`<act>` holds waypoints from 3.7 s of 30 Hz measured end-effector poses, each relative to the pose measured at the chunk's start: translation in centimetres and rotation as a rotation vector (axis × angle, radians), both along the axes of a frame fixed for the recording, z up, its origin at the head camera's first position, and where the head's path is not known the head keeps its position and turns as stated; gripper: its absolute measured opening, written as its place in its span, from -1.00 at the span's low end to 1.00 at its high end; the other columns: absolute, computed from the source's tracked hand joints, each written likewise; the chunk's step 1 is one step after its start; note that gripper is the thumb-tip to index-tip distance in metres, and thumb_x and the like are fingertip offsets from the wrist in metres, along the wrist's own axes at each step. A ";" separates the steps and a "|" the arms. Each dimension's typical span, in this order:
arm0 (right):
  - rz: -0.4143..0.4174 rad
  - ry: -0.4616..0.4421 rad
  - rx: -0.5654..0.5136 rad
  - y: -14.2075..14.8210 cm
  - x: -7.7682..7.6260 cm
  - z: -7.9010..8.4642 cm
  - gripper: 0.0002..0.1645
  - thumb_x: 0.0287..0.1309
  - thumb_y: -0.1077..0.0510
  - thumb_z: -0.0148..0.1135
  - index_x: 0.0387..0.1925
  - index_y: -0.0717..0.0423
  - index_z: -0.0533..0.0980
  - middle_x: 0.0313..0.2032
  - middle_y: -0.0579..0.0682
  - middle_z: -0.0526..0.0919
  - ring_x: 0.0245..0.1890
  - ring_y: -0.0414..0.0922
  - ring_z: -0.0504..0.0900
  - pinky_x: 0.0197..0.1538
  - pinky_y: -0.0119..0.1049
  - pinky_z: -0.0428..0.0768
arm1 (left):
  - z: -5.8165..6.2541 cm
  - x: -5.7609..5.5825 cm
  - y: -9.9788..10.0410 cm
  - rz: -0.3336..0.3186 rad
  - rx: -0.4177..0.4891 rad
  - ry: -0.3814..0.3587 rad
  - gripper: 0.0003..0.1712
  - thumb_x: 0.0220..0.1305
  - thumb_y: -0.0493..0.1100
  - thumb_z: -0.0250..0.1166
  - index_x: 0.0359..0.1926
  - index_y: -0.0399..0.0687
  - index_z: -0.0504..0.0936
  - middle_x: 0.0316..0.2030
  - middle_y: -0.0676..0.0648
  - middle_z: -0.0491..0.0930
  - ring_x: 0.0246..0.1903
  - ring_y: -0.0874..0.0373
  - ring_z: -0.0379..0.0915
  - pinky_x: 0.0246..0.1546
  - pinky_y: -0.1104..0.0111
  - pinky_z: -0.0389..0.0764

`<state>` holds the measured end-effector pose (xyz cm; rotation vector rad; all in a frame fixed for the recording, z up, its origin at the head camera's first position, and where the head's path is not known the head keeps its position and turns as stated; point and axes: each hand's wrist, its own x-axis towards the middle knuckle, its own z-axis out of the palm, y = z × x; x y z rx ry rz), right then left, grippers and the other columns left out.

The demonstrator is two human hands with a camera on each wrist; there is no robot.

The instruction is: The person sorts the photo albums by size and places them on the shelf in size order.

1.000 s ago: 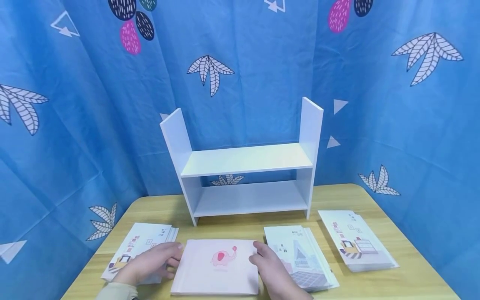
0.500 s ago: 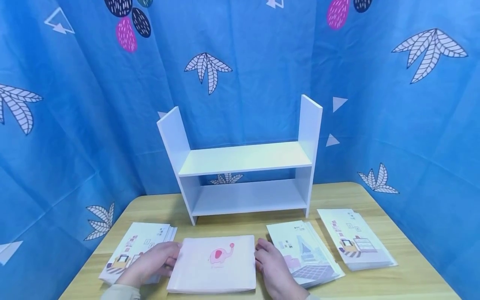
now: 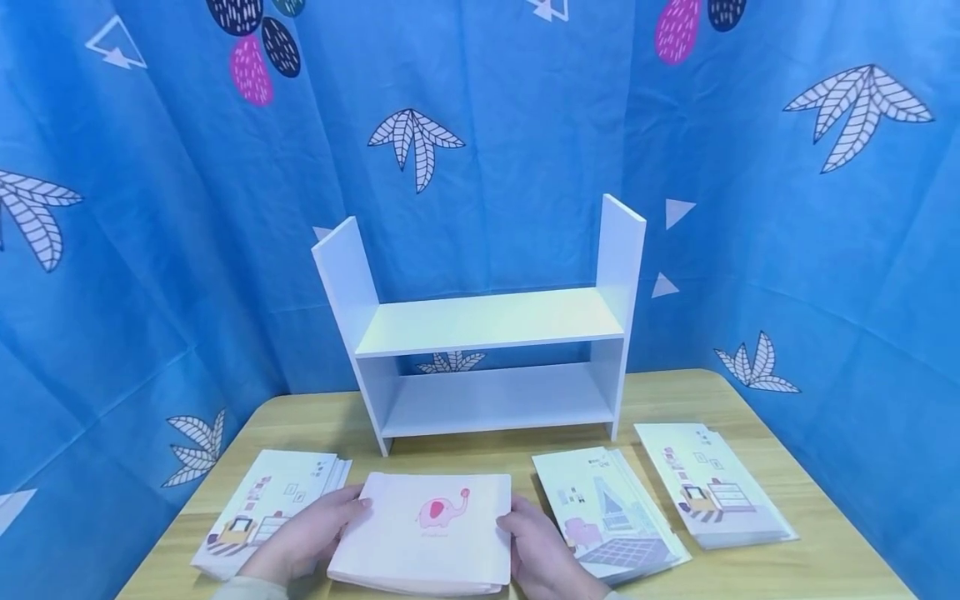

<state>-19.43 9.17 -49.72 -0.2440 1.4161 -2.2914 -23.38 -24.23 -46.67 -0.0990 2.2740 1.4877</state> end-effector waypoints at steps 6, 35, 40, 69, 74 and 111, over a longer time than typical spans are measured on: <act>0.018 -0.069 -0.051 -0.4 0.4 -0.1 -0.08 0.42 0.27 -0.16 0.58 0.16 -0.42 0.32 0.25 0.33 0.13 0.13 0.53 0.11 -0.03 0.59 | -0.2 0.5 0.1 -0.061 0.259 0.019 -0.16 0.55 -0.07 0.05 0.58 -0.34 -0.15 0.33 -0.41 0.34 -0.04 -0.17 0.61 -0.03 -0.03 0.65; -0.179 0.033 0.183 0.0 -1.7 4.6 -0.15 0.47 0.18 -0.10 0.61 0.15 -0.22 0.41 0.31 0.25 0.09 0.09 0.55 0.18 -0.08 0.52 | 5.7 0.8 3.2 0.057 0.137 0.197 -0.23 0.55 0.01 0.05 0.63 0.13 -0.04 0.56 -0.14 0.03 0.39 -0.17 0.18 0.36 -0.23 0.13; -0.233 0.042 0.182 0.2 -2.1 6.7 -0.17 0.46 0.21 -0.07 0.61 0.15 -0.15 0.43 0.31 0.23 0.13 0.08 0.53 0.20 -0.11 0.50 | 7.4 0.6 4.1 0.058 0.191 0.267 -0.26 0.57 -0.06 0.00 0.63 0.16 -0.06 0.55 -0.13 0.06 0.38 -0.18 0.20 0.35 -0.18 0.18; -0.332 0.159 0.434 5.3 -7.4 17.8 -0.08 0.36 0.22 -0.13 0.62 0.06 -0.28 0.59 0.13 -0.15 0.52 0.14 0.00 0.52 0.06 0.01 | 15.5 -3.7 9.1 0.044 0.190 0.328 -0.27 0.59 0.14 -0.08 0.62 0.41 -0.15 0.58 0.14 -0.10 0.55 0.03 -0.25 0.48 -0.16 -0.16; -0.340 0.170 0.506 6.2 -8.6 18.7 -0.05 0.34 0.21 -0.13 0.61 0.14 -0.33 0.60 0.12 -0.28 0.55 0.13 -0.16 0.54 0.07 -0.08 | 16.4 -4.8 9.8 0.053 0.112 0.303 -0.23 0.55 0.22 -0.05 0.61 0.46 -0.17 0.60 0.14 -0.15 0.56 0.02 -0.32 0.45 -0.25 -0.28; -0.350 0.244 0.512 7.2 -14.7 21.8 -0.22 0.41 0.24 -0.23 0.61 0.08 -0.06 0.42 0.14 0.26 0.19 0.10 0.43 0.18 -0.16 0.53 | 18.5 -10.9 12.1 0.054 0.069 0.440 -0.41 0.48 0.05 0.04 0.46 0.13 0.28 0.20 -0.08 0.47 0.12 -0.09 0.45 0.18 0.02 0.50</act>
